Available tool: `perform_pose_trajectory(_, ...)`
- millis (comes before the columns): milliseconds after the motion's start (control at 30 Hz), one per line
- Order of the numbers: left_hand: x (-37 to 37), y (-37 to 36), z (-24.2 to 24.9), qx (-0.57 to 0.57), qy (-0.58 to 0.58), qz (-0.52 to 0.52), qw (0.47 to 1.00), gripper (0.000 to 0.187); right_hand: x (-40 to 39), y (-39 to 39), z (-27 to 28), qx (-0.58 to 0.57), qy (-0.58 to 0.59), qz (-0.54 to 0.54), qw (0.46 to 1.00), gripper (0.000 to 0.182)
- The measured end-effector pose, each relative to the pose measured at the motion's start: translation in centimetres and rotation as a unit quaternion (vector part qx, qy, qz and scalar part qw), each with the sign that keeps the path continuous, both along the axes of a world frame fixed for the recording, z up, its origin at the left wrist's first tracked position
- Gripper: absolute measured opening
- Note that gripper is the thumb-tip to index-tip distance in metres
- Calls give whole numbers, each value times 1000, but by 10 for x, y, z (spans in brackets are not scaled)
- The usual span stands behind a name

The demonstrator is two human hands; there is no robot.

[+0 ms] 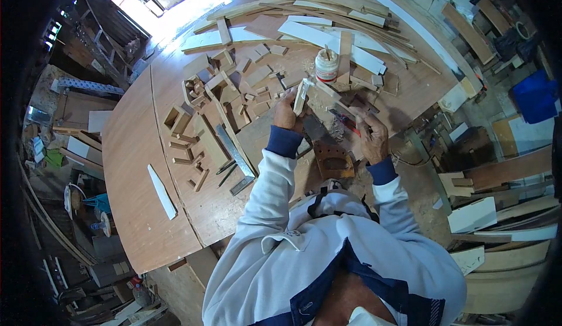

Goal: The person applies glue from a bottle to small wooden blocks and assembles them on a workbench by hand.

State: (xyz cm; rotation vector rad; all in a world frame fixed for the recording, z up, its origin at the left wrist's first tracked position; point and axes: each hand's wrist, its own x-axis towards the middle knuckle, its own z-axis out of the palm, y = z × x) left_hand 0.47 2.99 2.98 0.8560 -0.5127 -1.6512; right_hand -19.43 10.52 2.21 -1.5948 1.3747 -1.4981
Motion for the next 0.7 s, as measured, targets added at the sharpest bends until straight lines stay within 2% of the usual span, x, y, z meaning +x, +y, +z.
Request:
perform_pose_trajectory(67, -1, -1, 1, 16, 5, 11, 1000, 23, 0, 1, 4, -19, 39, 32, 999, 22)
perform_pose_trajectory(167, 1, -7, -9, 22, -14, 23, 999, 24, -1, 5, 1, 13, -4, 82, 997, 22)
perform_pose_trajectory(300, 2, -9, -9, 43, -14, 34, 998, 24, -5, 13, -2, 12, 0, 109, 994, 21)
perform_pose_trajectory(367, 1, -9, -9, 66, -24, 48, 996, 25, -5, 17, 3, 72, -43, 81, 993, 21)
perform_pose_trajectory(500, -1, -11, -14, 51, 13, 40, 998, 23, 2, 9, -6, 71, -71, 42, 994, 20)
perform_pose_trajectory(567, -3, -11, -12, 59, 17, 43, 997, 22, 5, 5, -6, -29, 10, 49, 998, 21)
perform_pose_trajectory(700, -5, -4, -7, 54, -4, 24, 998, 20, 6, -3, -10, 12, 35, -19, 999, 19)
